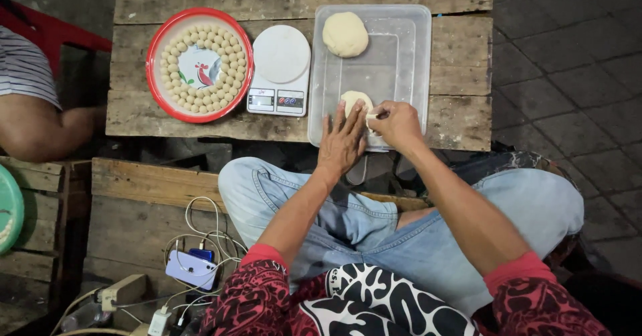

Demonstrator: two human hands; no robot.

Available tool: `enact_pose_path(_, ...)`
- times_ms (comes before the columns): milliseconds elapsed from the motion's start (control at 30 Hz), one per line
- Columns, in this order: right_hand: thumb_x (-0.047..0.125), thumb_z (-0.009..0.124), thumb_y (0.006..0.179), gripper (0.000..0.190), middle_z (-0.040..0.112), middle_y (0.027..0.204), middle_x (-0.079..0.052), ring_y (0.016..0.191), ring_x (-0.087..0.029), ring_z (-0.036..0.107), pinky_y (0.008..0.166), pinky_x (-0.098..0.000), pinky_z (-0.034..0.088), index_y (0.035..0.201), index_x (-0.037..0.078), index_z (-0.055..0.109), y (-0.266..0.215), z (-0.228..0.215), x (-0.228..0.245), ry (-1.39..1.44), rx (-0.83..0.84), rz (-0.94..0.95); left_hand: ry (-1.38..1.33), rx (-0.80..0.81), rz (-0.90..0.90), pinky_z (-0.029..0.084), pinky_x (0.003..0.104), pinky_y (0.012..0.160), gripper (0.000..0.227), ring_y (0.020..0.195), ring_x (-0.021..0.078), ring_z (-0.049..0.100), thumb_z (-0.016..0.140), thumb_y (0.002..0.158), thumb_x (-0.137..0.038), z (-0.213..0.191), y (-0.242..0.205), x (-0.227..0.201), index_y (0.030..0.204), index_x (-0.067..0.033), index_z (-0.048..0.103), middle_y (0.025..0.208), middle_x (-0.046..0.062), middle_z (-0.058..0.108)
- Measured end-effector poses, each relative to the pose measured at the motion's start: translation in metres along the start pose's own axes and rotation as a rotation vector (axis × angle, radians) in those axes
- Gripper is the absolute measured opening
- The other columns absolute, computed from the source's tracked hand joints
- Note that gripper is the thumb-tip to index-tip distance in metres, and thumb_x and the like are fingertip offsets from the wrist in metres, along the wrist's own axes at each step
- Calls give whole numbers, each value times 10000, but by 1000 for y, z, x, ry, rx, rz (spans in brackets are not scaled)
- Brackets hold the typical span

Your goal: The person tears small pieces of dough from a larger mass, weighs them on a digital scale, and rolls them into uniform balls by hand. The finished dough balls are placed into a red tray. The process is repeated continuously throughout the clip.

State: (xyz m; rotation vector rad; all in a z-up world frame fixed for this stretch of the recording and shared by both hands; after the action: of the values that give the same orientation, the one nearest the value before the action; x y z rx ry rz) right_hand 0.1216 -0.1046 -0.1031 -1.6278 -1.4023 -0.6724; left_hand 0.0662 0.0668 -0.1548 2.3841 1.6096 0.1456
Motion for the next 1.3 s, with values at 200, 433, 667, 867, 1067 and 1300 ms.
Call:
enact_pose_path(200, 66, 877, 718, 354, 702, 703, -197, 538, -189, 730, 524, -262, 607, 1011, -43, 711, 0, -9, 7, 470, 115, 141, -19, 149, -49, 282, 622, 1217, 720, 1594, 363, 139, 453, 992, -394, -3, 4, 0, 1654, -200, 244, 1748, 0, 124)
enact_pose_path(433, -25, 811, 745, 282, 664, 729, -123, 548, -204, 732, 540, -275, 645, 972, -64, 647, -23, -40, 47, 676, 175, 151, -18, 85, -48, 269, 612, 1209, 611, 1589, 360, 160, 409, 1027, -377, -18, 4, -4, 1601, -172, 365, 1739, 18, 168)
enact_pose_path(667, 50, 824, 851, 328, 734, 879, -134, 700, -211, 774, 672, -293, 687, 1135, -37, 687, -41, -86, 78, 732, 91, 50, -232, -55, -107, 11, 564, 1255, 783, 1610, 332, 118, 486, 962, -366, 3, 3, 0, 1679, -185, 229, 1742, 36, 209)
enact_pose_path(867, 93, 790, 928, 331, 734, 971, -148, 848, -213, 776, 833, -371, 688, 1204, -52, 675, -38, -85, 61, 811, 47, 15, -705, -427, -246, 162, 540, 1283, 862, 1548, 450, 235, 682, 886, -229, -42, 23, -12, 1621, -1, 294, 1675, 246, 267)
enact_pose_path(1067, 222, 686, 990, 428, 715, 1206, -214, 1044, -277, 747, 946, -470, 621, 1303, -65, 633, -52, -80, 88, 928, 213, 28, -944, -573, -232, 609, 350, 934, 803, 1146, 273, 716, 922, 802, -304, -126, 57, -33, 1486, -111, 547, 1378, 77, 642)
enact_pose_path(1300, 500, 441, 1010, 680, 662, 1335, -129, 1258, -321, 647, 1077, -487, 501, 1447, -4, 571, -53, -83, 89, 790, 413, 94, -990, -481, -217, 632, 217, 710, 313, 906, 167, 749, 830, 887, -181, -138, 63, -16, 1189, -149, 757, 1089, -13, 695)
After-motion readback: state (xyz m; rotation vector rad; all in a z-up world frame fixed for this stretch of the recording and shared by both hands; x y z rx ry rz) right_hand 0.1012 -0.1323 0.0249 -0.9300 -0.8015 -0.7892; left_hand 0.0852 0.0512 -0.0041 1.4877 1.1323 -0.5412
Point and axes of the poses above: each hand's wrist, its own y-axis towards the middle knuckle, its own z-axis out of the palm, x = y × z, the point moved 1 cm from there along y, towards the middle knuckle
